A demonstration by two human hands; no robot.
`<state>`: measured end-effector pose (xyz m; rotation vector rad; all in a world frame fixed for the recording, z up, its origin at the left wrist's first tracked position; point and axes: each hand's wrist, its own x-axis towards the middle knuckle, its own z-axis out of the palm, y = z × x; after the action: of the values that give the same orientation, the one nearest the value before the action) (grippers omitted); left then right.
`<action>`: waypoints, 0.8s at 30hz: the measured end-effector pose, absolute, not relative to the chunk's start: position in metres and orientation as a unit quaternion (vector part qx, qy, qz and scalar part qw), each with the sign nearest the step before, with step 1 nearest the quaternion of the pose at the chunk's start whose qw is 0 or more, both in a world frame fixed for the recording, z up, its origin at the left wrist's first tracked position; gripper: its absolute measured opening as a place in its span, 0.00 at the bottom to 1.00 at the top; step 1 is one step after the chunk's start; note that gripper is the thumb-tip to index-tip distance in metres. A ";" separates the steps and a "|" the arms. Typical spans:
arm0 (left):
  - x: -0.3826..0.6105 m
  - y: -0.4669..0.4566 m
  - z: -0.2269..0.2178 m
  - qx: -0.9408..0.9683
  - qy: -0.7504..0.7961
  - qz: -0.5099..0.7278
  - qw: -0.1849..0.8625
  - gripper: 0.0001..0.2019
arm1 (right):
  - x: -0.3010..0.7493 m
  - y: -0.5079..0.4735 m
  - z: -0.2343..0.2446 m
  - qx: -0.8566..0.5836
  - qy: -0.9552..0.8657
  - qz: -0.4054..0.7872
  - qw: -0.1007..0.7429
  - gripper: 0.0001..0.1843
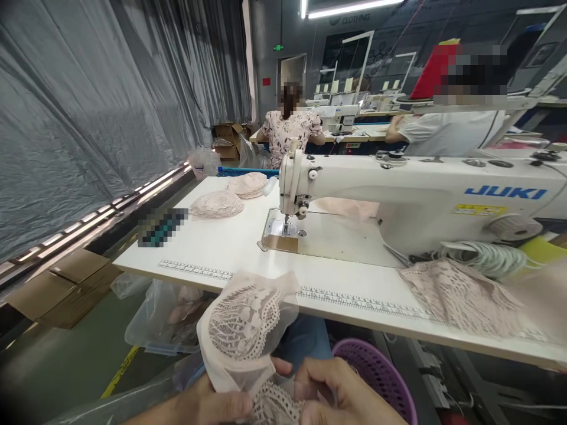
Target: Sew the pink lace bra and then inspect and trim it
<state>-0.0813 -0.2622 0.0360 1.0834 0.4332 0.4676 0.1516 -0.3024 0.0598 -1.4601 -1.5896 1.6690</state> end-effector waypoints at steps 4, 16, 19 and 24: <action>-0.081 -0.252 0.045 0.580 0.200 0.200 0.764 0.24 | 0.149 -0.299 0.067 -0.532 -0.547 0.619 0.185 0.18; -0.080 -0.242 0.041 0.599 0.144 0.154 0.773 0.22 | 0.147 -0.291 0.060 -0.512 -0.569 0.627 0.145 0.12; -0.084 -0.245 0.040 0.577 0.171 0.155 0.784 0.23 | 0.147 -0.292 0.055 -0.499 -0.566 0.640 0.148 0.13; -0.090 -0.257 0.026 0.474 0.182 0.167 0.845 0.27 | 0.146 -0.301 0.036 -0.541 -0.569 0.589 0.191 0.13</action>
<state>-0.0902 -0.2571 0.0257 1.0010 0.3832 0.3528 0.1461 -0.3010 0.0357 -1.5202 -1.5988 1.6541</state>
